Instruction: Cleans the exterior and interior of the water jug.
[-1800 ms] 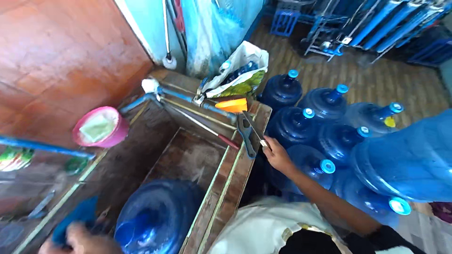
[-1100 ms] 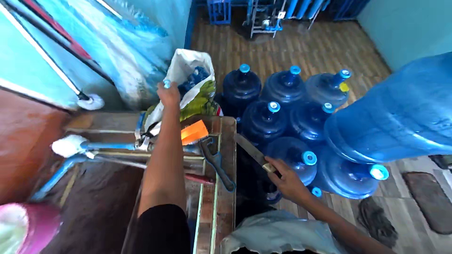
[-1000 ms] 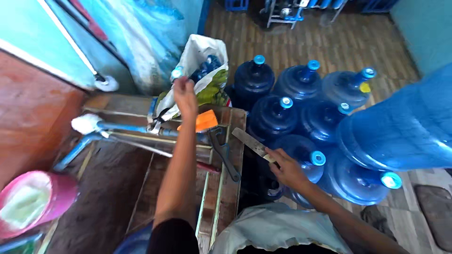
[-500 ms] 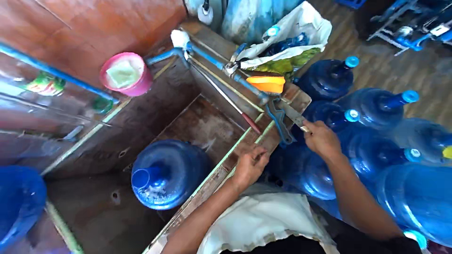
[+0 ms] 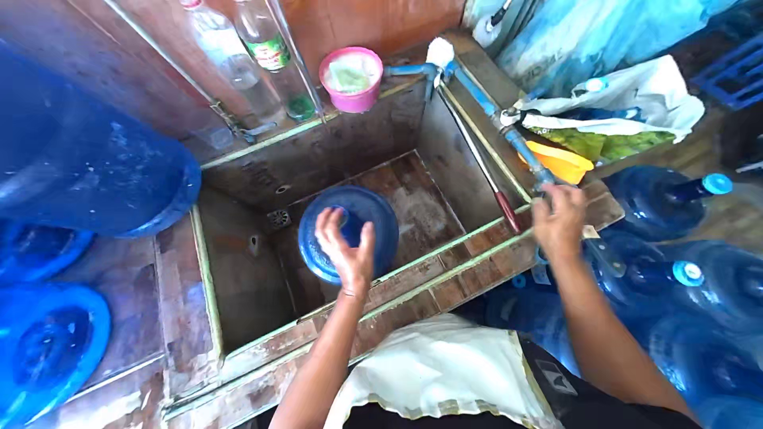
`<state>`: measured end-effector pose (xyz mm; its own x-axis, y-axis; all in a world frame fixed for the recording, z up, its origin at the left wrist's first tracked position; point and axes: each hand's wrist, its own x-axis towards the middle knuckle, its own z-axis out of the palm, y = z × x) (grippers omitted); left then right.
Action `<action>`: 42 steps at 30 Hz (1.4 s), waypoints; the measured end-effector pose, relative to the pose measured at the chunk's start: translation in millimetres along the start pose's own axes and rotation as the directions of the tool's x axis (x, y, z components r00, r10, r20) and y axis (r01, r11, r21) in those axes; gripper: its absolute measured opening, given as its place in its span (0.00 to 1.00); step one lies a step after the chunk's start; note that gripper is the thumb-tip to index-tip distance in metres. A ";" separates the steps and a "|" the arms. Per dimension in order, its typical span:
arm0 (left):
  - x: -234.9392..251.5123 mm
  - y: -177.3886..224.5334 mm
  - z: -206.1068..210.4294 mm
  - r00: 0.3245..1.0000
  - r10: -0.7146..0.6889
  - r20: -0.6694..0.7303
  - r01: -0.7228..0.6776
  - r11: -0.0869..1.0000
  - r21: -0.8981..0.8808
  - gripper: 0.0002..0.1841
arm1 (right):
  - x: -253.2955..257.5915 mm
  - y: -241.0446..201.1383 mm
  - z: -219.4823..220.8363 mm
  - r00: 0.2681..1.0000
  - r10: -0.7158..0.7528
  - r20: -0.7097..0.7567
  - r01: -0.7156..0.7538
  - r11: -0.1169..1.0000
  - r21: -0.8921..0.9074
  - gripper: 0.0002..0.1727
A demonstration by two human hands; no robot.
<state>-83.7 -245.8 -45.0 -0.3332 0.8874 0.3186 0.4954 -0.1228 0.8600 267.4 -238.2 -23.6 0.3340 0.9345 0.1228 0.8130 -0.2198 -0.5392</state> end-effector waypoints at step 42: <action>211.5 -65.0 75.1 0.881 -0.312 0.355 0.306 0.949 0.072 0.43 | -36.5 -84.3 130.2 0.743 0.168 0.647 0.082 0.938 -0.338 0.20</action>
<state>-126.1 -16.7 -63.4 -0.1632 0.9782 -0.1286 0.4263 0.1875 0.8850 124.6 -217.3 -91.2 0.0767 0.8390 -0.5388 0.9507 -0.2244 -0.2142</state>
